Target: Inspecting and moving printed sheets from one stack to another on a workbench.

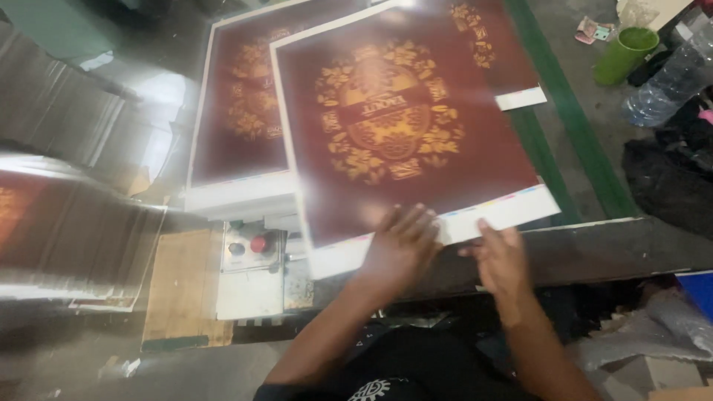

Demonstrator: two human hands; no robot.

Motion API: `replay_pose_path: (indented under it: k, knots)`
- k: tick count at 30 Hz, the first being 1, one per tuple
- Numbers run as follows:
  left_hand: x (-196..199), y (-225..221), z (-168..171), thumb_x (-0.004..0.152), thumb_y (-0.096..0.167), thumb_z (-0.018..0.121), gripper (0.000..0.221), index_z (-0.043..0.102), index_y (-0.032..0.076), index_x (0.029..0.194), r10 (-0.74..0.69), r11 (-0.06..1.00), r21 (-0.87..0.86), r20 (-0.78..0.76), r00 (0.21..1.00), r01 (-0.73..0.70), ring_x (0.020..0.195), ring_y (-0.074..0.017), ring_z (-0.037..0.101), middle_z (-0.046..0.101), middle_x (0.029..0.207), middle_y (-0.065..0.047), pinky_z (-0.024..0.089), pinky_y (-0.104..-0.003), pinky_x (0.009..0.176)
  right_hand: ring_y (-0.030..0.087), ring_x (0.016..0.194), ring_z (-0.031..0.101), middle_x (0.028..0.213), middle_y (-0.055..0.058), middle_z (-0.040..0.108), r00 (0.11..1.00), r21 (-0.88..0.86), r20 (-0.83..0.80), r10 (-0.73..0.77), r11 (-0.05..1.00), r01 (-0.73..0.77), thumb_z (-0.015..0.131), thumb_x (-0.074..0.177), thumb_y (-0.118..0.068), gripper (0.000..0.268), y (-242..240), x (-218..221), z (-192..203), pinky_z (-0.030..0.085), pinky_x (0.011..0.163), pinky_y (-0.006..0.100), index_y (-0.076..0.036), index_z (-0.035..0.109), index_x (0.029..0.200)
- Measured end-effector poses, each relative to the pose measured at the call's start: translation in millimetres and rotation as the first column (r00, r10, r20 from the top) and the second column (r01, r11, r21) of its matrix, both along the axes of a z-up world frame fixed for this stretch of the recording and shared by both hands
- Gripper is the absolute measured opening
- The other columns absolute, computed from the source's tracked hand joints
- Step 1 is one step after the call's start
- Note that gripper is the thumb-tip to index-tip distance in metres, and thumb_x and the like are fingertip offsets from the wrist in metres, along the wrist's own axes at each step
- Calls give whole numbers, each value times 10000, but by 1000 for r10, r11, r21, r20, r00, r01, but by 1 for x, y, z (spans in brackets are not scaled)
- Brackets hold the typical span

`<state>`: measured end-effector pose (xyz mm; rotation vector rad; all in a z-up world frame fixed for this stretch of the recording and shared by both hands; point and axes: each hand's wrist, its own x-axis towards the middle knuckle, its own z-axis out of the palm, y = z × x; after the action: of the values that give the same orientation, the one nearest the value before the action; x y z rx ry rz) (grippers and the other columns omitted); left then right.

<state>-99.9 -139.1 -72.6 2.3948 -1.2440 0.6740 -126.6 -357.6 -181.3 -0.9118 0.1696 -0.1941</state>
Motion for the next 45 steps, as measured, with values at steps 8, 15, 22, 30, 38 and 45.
replay_pose_path:
  k: [8, 15, 22, 30, 38, 45]
  knots:
    - [96, 106, -36, 996, 249, 646, 451, 554, 62, 1396, 418, 895, 122, 101, 903, -429, 1435, -298, 500, 561, 1494, -138, 440, -502, 1111, 165, 845, 671, 1154, 67, 663, 968, -140, -13, -249, 959, 245, 585, 1037, -78, 404, -92, -44, -26, 541, 562, 287, -67, 495, 1431]
    - [110, 134, -43, 953, 577, 614, 806, 488, -55, 1437, 520, 839, 123, 106, 847, -531, 1441, -402, 408, 439, 1537, -264, 322, -605, 1138, 157, 860, 651, 1188, 39, 667, 919, -274, -140, -367, 907, 320, 569, 1065, -59, 422, -144, -81, -51, 507, 580, 298, -90, 518, 1483]
    - [119, 138, 14, 905, 543, 681, 581, 650, 21, 1157, 479, 851, 233, 23, 878, -470, 1275, -310, 609, 654, 1326, -184, 463, -499, 1019, 139, 793, 604, 1101, 52, 637, 926, -342, -160, -342, 899, 273, 583, 1088, -77, 334, -176, -70, -93, 533, 585, 293, -70, 519, 1417]
    - [124, 145, 30, 843, 551, 747, 488, 682, 69, 892, 344, 909, 242, 27, 939, -340, 895, -319, 711, 727, 979, -153, 538, -456, 756, 178, 802, 645, 1102, 92, 643, 951, -389, -173, -255, 905, 172, 603, 1096, -143, 337, -167, 24, -93, 545, 577, 313, -58, 509, 1408]
    - [124, 149, 50, 868, 373, 777, 251, 754, 126, 837, 270, 958, 122, -80, 959, -260, 815, -287, 705, 729, 856, -89, 523, -443, 726, 212, 880, 717, 1168, 85, 670, 963, -308, -224, -153, 948, 79, 576, 1077, -233, 482, -173, 99, -77, 547, 600, 308, -77, 416, 1504]
    - [138, 166, 52, 943, 204, 741, 93, 786, 143, 997, 51, 992, -99, -239, 970, -77, 824, -214, 743, 771, 953, -64, 553, -356, 706, 239, 935, 724, 1206, 215, 709, 953, -299, -278, -117, 954, 29, 554, 1047, -189, 670, -138, 57, -90, 557, 639, 315, -63, 237, 1624]
